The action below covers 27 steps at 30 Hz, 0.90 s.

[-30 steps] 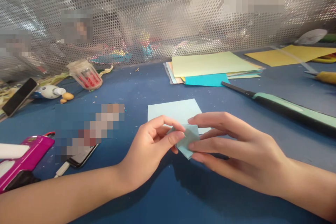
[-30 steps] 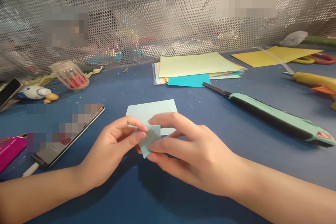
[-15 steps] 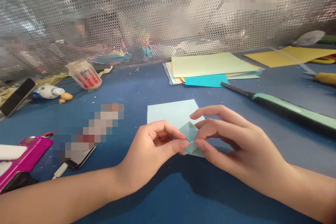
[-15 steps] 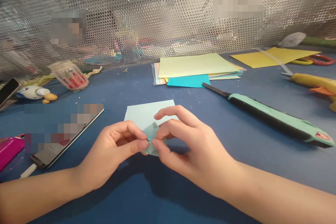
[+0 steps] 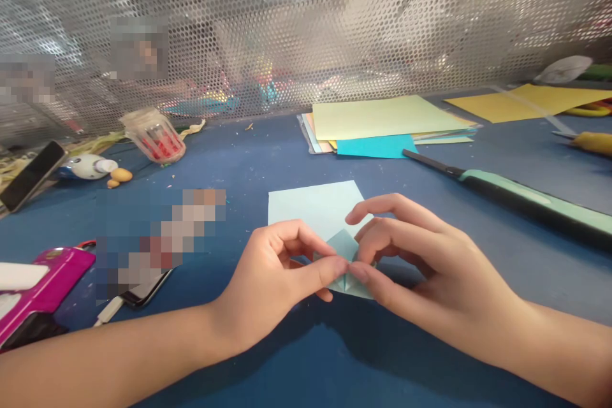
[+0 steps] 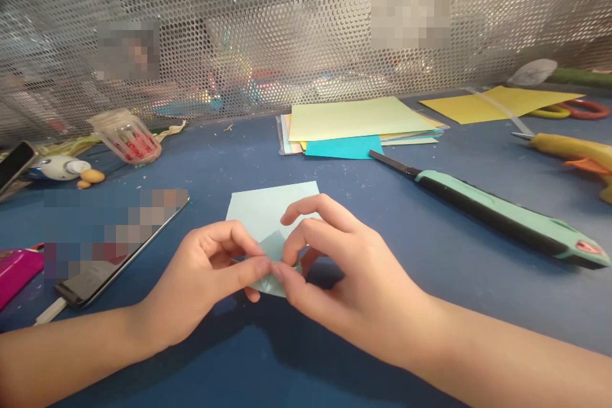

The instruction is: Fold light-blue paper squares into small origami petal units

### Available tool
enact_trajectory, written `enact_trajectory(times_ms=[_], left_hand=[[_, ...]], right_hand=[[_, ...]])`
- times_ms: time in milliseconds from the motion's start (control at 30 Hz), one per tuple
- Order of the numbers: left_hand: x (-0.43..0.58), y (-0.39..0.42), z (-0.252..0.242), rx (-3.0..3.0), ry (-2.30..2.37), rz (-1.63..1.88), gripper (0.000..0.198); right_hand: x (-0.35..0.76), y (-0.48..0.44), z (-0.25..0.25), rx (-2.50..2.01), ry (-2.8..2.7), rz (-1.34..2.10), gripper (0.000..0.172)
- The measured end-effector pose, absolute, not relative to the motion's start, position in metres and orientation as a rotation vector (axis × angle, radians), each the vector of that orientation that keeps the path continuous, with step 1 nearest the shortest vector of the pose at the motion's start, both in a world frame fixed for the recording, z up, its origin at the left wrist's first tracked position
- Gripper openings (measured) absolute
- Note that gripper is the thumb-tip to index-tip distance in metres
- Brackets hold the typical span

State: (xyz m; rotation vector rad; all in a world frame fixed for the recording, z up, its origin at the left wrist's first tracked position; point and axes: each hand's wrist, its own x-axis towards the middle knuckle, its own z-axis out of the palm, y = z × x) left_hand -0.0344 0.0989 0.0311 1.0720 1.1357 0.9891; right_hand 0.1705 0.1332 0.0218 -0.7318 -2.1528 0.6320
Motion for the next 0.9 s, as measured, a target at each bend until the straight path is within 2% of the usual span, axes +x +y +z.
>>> enact_trajectory(times_ms=[367,500,567,800,900], left_hand=[[-0.034,0.100,0.031,1.017,1.120,0.993,0.028],[-0.035,0.101,0.032,1.012,1.093,0.972,0.052],[-0.036,0.101,0.032,1.041,1.075,0.945,0.057],[-0.034,0.100,0.036,1.142,1.050,0.865,0.033],[-0.033,0.100,0.035,1.195,1.052,0.879,0.031]], right_hand=[[0.168,0.132,0.024,-0.749,-2.107,0.758,0.019],[0.168,0.132,0.024,-0.687,-2.089,0.850,0.013],[0.169,0.131,0.023,-0.600,-2.070,0.900,0.015],[0.171,0.133,0.030,-0.521,-2.175,0.831,0.023],[0.172,0.135,0.036,-0.545,-2.227,0.784,0.029]])
